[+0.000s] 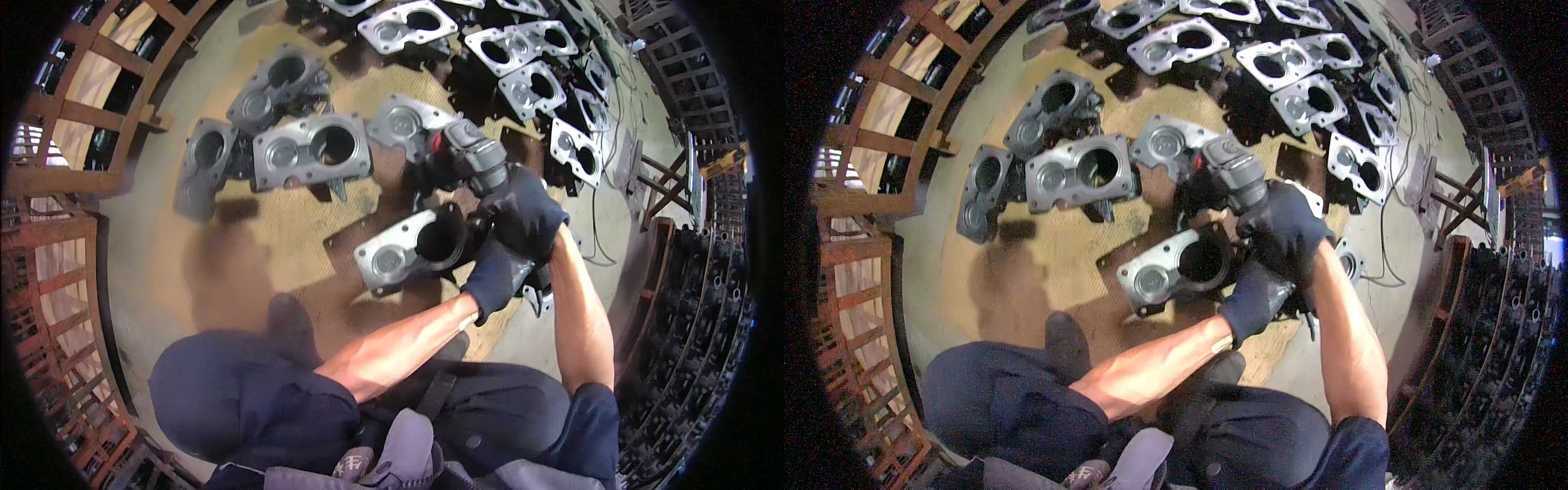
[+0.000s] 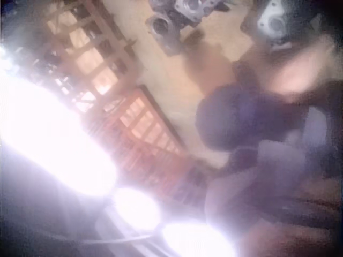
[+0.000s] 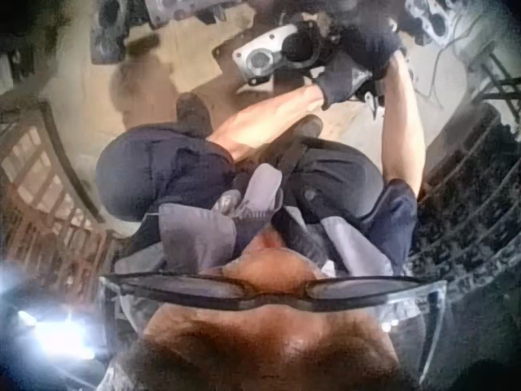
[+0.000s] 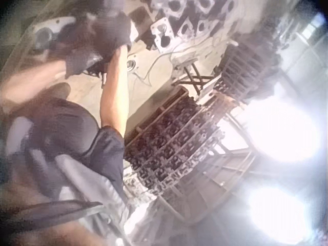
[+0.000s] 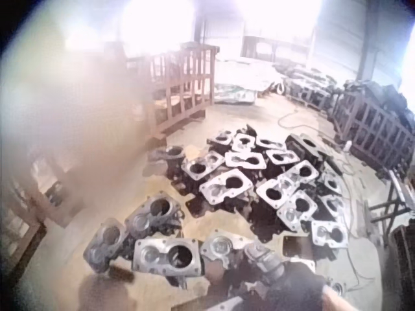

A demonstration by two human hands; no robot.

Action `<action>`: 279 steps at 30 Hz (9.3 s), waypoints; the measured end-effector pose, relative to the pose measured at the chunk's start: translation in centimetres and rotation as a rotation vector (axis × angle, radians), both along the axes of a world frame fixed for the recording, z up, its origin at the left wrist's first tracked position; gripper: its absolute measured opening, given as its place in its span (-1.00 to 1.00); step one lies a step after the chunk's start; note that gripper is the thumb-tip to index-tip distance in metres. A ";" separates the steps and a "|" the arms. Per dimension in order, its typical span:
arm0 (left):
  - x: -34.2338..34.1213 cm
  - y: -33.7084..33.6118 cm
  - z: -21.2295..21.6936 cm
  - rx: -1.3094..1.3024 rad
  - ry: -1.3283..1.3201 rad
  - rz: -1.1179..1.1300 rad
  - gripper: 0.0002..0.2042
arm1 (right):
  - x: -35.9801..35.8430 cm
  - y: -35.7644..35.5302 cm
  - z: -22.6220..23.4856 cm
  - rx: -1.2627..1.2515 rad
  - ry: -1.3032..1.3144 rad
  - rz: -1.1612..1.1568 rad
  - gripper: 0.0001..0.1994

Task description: The person sits on the floor and uses a handheld angle grinder to smooth the surfaces of several metal engine parts. They pick up each part, grind specific areas, and place them back down, repeating the process for multiple units.

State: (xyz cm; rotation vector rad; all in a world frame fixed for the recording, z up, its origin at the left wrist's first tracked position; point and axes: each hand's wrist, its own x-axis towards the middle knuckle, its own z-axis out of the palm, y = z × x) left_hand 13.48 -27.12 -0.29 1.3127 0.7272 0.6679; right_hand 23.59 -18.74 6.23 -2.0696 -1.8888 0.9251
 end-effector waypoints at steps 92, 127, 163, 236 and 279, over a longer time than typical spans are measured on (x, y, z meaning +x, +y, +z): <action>-6.7 -19.9 -10.0 -1.481 -0.935 0.022 -0.61 | -12.2 -11.7 4.1 -0.321 0.007 0.180 -0.47; -10.4 -16.1 0.2 -0.448 0.041 -0.410 -0.54 | -11.2 -13.1 4.7 -0.359 -0.033 0.182 -0.47; -5.7 -26.8 -14.4 -1.884 -1.154 0.119 -0.58 | -12.2 -11.6 4.5 -0.332 -0.002 0.276 -0.45; -19.5 -2.3 0.8 -0.894 0.249 0.958 -0.65 | 2.6 -3.5 3.9 -0.011 0.512 -0.210 -0.47; -3.1 -15.9 -1.0 -0.611 -0.406 -0.047 -0.71 | -4.5 -15.8 4.6 -0.403 0.176 -0.086 -0.36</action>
